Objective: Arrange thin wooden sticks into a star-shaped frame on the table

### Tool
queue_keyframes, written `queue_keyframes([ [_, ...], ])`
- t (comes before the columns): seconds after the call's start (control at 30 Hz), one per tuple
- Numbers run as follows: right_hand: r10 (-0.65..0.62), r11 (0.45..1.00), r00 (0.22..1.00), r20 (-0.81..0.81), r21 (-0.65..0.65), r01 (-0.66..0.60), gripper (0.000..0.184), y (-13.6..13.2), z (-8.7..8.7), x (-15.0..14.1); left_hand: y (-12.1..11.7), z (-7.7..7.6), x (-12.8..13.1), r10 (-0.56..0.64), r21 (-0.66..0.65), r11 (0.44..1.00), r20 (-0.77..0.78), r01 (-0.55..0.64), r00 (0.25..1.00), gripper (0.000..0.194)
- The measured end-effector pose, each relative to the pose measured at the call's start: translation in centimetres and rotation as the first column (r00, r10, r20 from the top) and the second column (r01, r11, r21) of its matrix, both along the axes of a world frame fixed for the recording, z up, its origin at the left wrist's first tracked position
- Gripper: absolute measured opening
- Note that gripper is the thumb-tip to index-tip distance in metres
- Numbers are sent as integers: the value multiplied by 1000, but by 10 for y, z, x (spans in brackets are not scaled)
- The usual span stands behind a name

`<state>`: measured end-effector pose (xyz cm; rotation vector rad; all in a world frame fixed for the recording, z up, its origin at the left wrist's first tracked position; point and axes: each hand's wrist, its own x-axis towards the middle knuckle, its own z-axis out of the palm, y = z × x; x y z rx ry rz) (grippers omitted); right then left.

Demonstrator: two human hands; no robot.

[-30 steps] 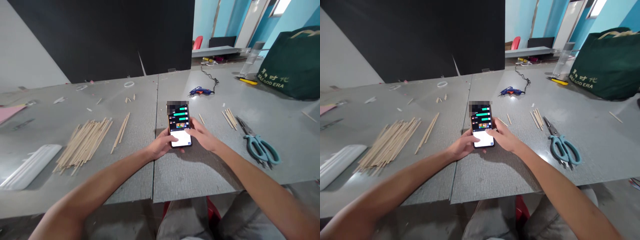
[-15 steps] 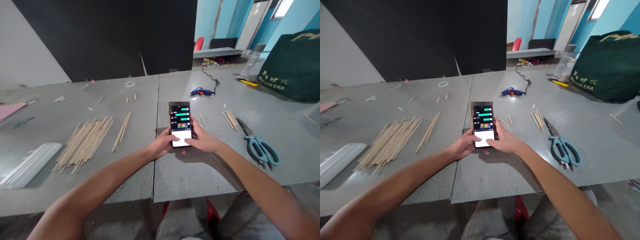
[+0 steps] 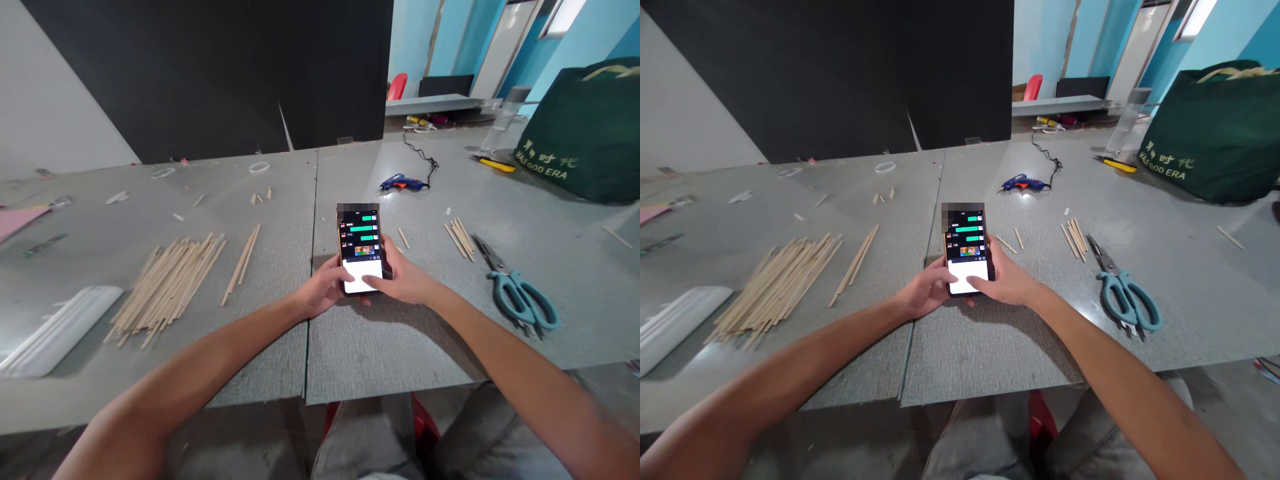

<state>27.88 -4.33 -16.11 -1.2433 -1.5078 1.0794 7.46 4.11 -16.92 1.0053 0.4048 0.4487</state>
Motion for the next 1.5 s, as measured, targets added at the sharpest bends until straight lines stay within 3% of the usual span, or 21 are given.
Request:
queue_keyframes([
  [0.17, -36, 999, 997, -65, 2, 36, 89, 3, -2, 1, 2, -3, -1, -19, -5, 1000, 10, 19, 1000, 50],
  [0.33, 81, 997, 990, -113, -5, -83, 96, 3, 0, 6, 2, -2, -1, -4, -14, 1000, 5, 4, 1000, 51],
  [0.53, -8, 1000, 999, -44, 15, 8, 95, 2, 2, 1, 1, -1, 0, 2, 3, 1000, -22, -2, 1000, 48],
  [0.8, 51, 999, 996, -75, -12, -52, 107, 2, 3, 2, 1, -3, 0, 11, -10, 1000, -14, -11, 1000, 49],
  [0.97, 66, 997, 982, -176, -25, -72, 100, 3, 4, 5, 6, -5, 0, -14, -62, 998, 49, 17, 999, 57],
  [1.5, 129, 990, 982, -135, -43, -136, 99, 2, 11, 11, 11, -14, -2, -36, -88, 995, 83, 43, 996, 55],
])
